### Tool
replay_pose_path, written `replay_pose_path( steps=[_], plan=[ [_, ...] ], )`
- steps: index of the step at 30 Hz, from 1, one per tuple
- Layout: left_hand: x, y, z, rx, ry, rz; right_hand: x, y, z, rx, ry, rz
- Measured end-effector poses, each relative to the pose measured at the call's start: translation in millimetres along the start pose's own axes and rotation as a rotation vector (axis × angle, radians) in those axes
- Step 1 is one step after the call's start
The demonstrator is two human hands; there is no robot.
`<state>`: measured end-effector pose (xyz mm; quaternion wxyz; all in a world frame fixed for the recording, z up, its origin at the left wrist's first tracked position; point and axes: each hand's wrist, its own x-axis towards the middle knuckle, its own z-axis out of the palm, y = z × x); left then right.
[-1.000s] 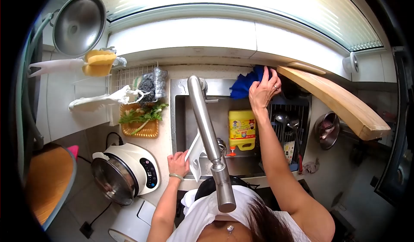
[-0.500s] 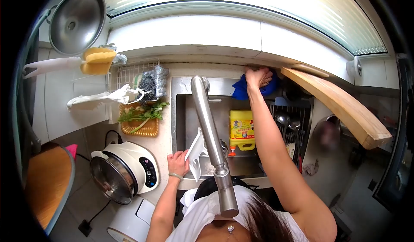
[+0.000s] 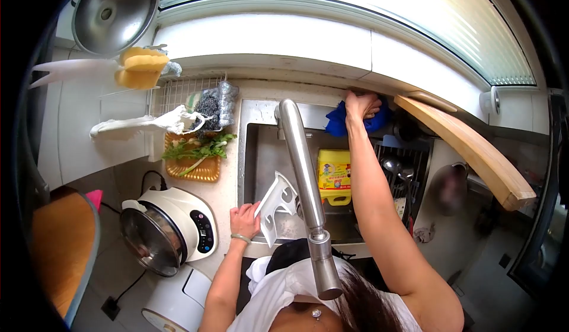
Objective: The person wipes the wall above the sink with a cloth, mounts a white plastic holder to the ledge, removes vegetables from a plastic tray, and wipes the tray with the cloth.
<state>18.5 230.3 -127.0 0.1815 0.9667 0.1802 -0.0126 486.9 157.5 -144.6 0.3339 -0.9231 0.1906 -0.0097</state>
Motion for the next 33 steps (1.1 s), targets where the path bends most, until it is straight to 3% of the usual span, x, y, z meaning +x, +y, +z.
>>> replay_pose_path(
  steps=[9, 14, 21, 23, 24, 25, 27, 28, 31, 33],
  plan=[
    [-1.8, -3.2, 0.8, 0.007, -0.035, -0.007, 10.7, 14.9, 5.7, 0.000, -0.075, -0.005],
    [-2.3, -3.6, 1.5, 0.016, -0.032, 0.000, -8.0, 3.8, 8.4, -0.008, 0.046, -0.045],
    [-3.2, -4.6, 3.0, 0.023, -0.056, -0.007, -0.7, 11.7, 1.8, 0.036, 0.029, -0.085],
    [-2.6, -5.8, 2.5, 0.017, -0.053, -0.011, -4.0, 25.1, -14.4, 0.193, -0.080, -0.293],
    [-2.0, -5.6, 3.3, 0.026, -0.057, -0.013, -9.7, 33.9, -25.6, 0.318, -0.002, -0.456],
    [-3.3, -4.1, 3.8, 0.034, -0.065, -0.017, -28.0, 23.1, -51.6, 0.047, 0.209, -0.570],
    [-0.2, 0.6, -2.2, -0.015, -0.021, -0.029, -35.4, 30.6, -65.0, -0.084, 0.257, -0.486],
    [-3.1, 1.1, -2.1, -0.001, -0.038, -0.032, -32.5, 52.2, -44.6, -0.106, 0.137, -0.374],
    [1.4, -1.8, -1.3, 0.031, -0.063, -0.018, -50.6, 46.4, -18.6, 0.103, -0.006, -0.503],
    [1.7, 2.4, -7.7, 0.042, -0.090, -0.003, -83.5, 31.2, 0.9, 0.120, 0.025, -0.583]
  ],
)
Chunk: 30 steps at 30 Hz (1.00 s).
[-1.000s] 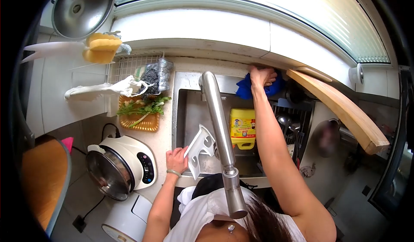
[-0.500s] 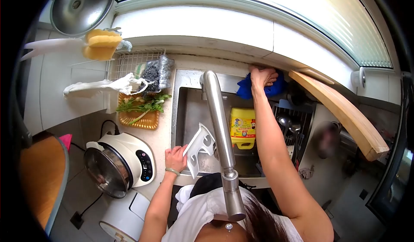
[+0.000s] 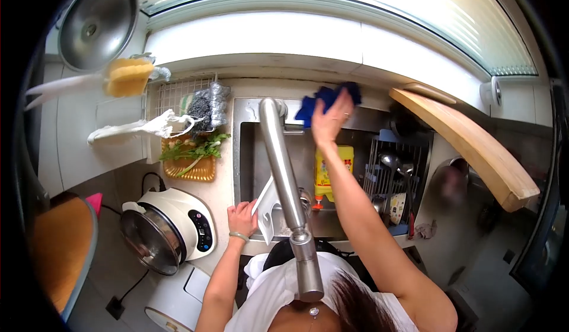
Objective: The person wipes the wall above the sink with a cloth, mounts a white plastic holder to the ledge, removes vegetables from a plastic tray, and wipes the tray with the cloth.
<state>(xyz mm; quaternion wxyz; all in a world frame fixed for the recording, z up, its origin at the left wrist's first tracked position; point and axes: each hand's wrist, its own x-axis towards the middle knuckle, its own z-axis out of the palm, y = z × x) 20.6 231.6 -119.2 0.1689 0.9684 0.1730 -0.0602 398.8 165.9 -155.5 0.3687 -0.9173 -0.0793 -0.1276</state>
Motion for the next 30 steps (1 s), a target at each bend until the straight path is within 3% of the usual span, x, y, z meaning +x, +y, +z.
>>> replay_pose_path(
  steps=[2, 4, 5, 6, 8, 10, 12, 14, 18, 19, 22, 23, 24, 26, 28, 30],
  plan=[
    [6.2, 10.5, -12.4, -0.174, 0.061, -0.127, -15.7, -9.4, 4.2, 0.119, -0.118, -0.227],
    [-4.6, 6.2, 4.1, -0.169, 0.042, -0.141, -23.2, -15.6, -13.5, 0.353, -0.497, -0.501],
    [-2.0, 5.0, 5.6, -0.067, 0.051, -0.085, -23.5, -12.7, -19.0, 0.391, -0.531, -0.431],
    [-1.4, 2.5, 6.1, 0.036, 0.059, -0.029, -13.3, -3.7, -26.5, 0.437, -0.531, -0.491],
    [-1.1, 0.9, 6.4, 0.024, 0.064, -0.025, 3.5, 33.7, -45.0, 0.263, -0.397, -0.499],
    [2.2, 5.5, 1.1, 0.021, 0.086, -0.009, 24.9, 75.9, -62.0, 0.130, -0.180, -0.240],
    [2.3, 8.1, -1.4, -0.001, 0.092, -0.033, 32.7, 72.9, -59.5, -0.073, 0.054, 0.030],
    [1.7, 7.7, 1.2, -0.040, 0.107, -0.059, 17.4, 55.4, -28.2, -0.066, 0.002, -0.014],
    [1.0, 7.0, 4.2, -0.015, 0.088, -0.039, -25.7, 1.2, -32.5, 0.317, -0.401, -0.569],
    [-1.8, 2.7, 15.9, -0.161, 0.081, -0.100, -35.9, -0.2, -39.1, 0.322, -0.436, -0.514],
    [-0.5, -0.5, 2.8, -0.044, 0.027, -0.045, -62.7, -8.0, -63.2, 0.512, -0.498, -0.259],
    [0.0, -0.4, 0.9, -0.020, 0.015, -0.024, -79.1, -13.4, -69.7, 0.628, -0.567, -0.030],
    [1.1, 0.3, -0.4, 0.002, 0.000, -0.002, -87.6, -13.4, -77.5, 0.590, -0.708, -0.050],
    [1.0, 0.8, 1.3, -0.052, 0.043, -0.016, -107.4, -21.8, -73.2, 0.698, -0.749, -0.195],
    [-0.9, -3.2, 6.8, -0.038, 0.023, -0.008, -132.0, -23.3, -39.3, 0.690, -0.734, -0.393],
    [-0.9, -2.7, 7.3, -0.069, 0.045, -0.036, -119.5, -64.9, -39.2, 0.709, -0.584, -0.400]
  ],
)
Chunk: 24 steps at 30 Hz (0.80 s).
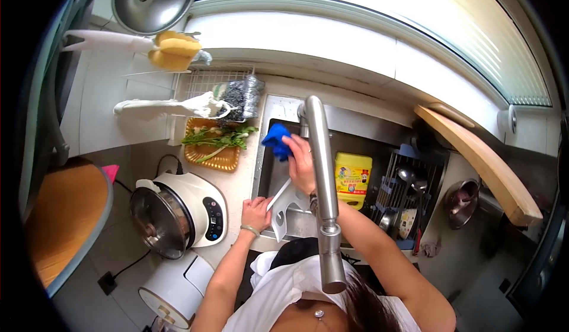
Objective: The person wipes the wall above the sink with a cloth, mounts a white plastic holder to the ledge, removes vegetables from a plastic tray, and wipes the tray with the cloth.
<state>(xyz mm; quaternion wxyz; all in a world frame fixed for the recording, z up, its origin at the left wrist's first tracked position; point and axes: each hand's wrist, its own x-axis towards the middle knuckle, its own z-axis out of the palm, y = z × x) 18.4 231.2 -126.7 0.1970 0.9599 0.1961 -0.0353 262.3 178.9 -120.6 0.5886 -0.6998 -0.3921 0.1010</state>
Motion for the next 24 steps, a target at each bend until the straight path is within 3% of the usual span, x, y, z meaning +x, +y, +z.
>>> replay_pose_path(
  steps=[2, 7, 10, 12, 14, 16, 18, 19, 21, 22, 24],
  plan=[
    [0.5, 0.5, -1.5, -0.001, -0.004, 0.014, 36.4, -26.3, 27.4, -0.201, 0.148, -0.059],
    [-0.6, -0.1, -4.1, 0.001, -0.018, 0.003, 109.1, 35.1, 86.4, -0.695, 0.049, 0.090],
    [-1.3, 0.4, -4.5, 0.065, -0.012, 0.027, 98.1, 37.1, 67.3, -0.593, -0.103, -0.090],
    [-1.9, 3.0, -4.5, 0.022, -0.009, 0.013, 72.5, 43.2, 50.2, -0.444, -0.082, -0.175],
    [-1.8, 0.6, -2.7, 0.046, -0.040, 0.011, 39.2, 28.8, 21.0, -0.364, -0.209, -0.086],
    [-3.6, -0.8, -0.8, 0.017, -0.010, 0.044, -8.7, 28.9, 7.7, -0.079, -0.079, 0.113],
    [-3.6, -2.9, 4.4, 0.009, -0.009, 0.010, -41.7, 27.7, -27.7, -0.139, 0.051, 0.455],
    [-1.7, -0.4, -0.4, 0.003, -0.017, 0.018, -50.3, 46.4, -45.9, 0.002, 0.215, 0.549],
    [-3.1, 0.0, -0.4, 0.011, -0.026, 0.020, -33.2, 46.7, -84.9, -0.015, 0.461, 0.535],
    [-2.4, 0.0, -0.4, 0.029, -0.030, 0.013, 2.4, 20.4, -107.2, -0.174, 0.541, 0.428],
    [-1.7, 0.3, -0.6, 0.028, -0.029, 0.021, 41.1, 16.9, -130.9, -0.251, 0.543, 0.279]
  ],
)
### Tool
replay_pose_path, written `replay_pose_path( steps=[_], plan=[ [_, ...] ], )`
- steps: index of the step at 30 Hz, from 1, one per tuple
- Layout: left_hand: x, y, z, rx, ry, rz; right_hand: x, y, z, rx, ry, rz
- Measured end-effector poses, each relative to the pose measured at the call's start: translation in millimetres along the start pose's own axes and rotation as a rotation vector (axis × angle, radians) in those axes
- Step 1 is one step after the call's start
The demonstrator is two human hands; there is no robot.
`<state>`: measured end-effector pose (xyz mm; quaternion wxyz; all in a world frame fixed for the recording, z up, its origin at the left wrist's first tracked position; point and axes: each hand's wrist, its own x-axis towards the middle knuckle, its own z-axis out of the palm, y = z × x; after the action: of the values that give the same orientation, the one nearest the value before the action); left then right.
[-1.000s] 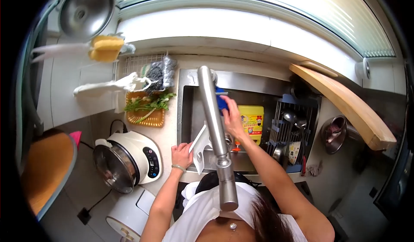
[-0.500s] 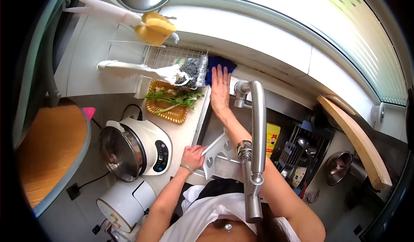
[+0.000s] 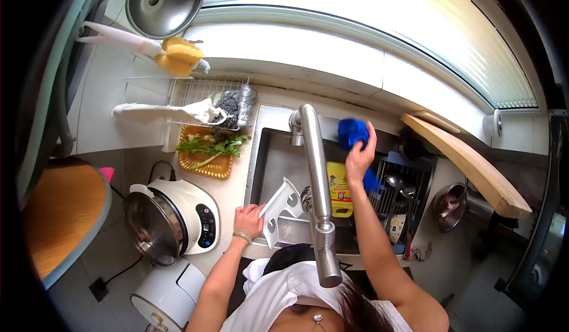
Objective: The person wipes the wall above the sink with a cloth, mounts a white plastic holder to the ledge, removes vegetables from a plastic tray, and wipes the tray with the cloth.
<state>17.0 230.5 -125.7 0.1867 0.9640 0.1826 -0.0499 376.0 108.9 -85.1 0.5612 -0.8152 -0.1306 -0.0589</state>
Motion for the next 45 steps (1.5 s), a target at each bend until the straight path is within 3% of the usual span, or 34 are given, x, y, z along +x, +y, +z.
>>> replay_pose_path(
  steps=[2, 4, 6, 8, 10, 12, 14, 16, 19, 23, 24, 26, 28, 32, 33, 36, 40, 43, 44, 45],
  plan=[
    [0.5, 1.5, -1.5, 0.001, -0.023, -0.020, 19.5, 14.7, 18.9, -0.405, -0.099, -0.283],
    [-1.4, 1.6, -0.8, 0.007, -0.021, -0.014, 6.9, 36.0, 26.9, -0.422, -0.236, -0.354],
    [2.2, -1.4, 1.1, 0.014, -0.014, -0.008, 12.9, 41.6, 21.9, -0.123, -0.392, -0.304],
    [-1.1, 0.0, 1.5, 0.024, 0.007, 0.003, 24.6, 17.6, 15.9, 0.019, -0.289, -0.267],
    [3.8, -1.4, 3.0, 0.014, 0.023, 0.010, 47.0, -21.4, 12.9, 0.068, 0.005, -0.324],
    [-2.0, -1.0, 1.4, 0.003, 0.020, 0.008, 76.9, -52.3, 10.2, -0.043, 0.210, -0.474],
    [0.4, -0.5, -0.1, -0.011, 0.035, 0.017, 102.5, -75.4, 25.0, -0.214, 0.245, -0.525],
    [0.7, 1.5, -2.5, -0.018, 0.040, 0.013, 111.5, -59.1, 67.6, -0.437, 0.041, -0.667],
    [2.8, 1.3, -4.7, -0.017, 0.040, 0.011, 100.8, -48.5, 107.5, -0.235, -0.212, -0.895],
    [0.2, -0.7, -2.7, -0.027, 0.034, 0.008, 98.6, -32.1, 88.9, -0.174, -0.447, -1.027],
    [0.1, 0.0, -1.8, -0.029, 0.027, 0.012, 88.8, 1.4, 81.2, -0.198, -0.530, -1.007],
    [0.6, 1.7, -4.5, -0.038, 0.025, 0.010, 67.0, 65.7, 48.4, -0.338, -0.672, -0.759],
    [1.2, 0.1, -2.9, -0.051, 0.040, 0.024, 45.6, 70.4, 9.1, -0.293, -0.473, -0.616],
    [1.2, 1.2, -6.9, -0.063, 0.032, 0.038, 28.5, 66.5, -39.0, -0.399, -0.439, -0.418],
    [2.4, 1.4, -8.1, -0.095, 0.036, 0.052, 21.0, 62.1, -49.7, -0.452, -0.397, -0.498],
    [2.5, 4.0, -8.7, -0.208, 0.099, 0.102, -20.6, -2.1, -79.9, -0.487, -0.451, -0.400],
    [13.3, 32.0, -28.4, -0.123, 0.215, 0.198, -108.9, 14.9, -97.4, 0.312, -1.127, 0.295],
    [23.2, 54.3, -44.3, -0.065, 0.337, 0.283, -142.0, -27.2, -114.7, 0.274, -1.001, 0.203],
    [26.2, 59.8, -48.3, -0.074, 0.381, 0.325, -150.2, -18.6, -114.2, 0.375, -0.852, 0.434],
    [27.6, 66.0, -52.6, -0.072, 0.386, 0.331, -155.5, -6.7, -114.2, 0.414, -0.738, 0.429]
  ],
)
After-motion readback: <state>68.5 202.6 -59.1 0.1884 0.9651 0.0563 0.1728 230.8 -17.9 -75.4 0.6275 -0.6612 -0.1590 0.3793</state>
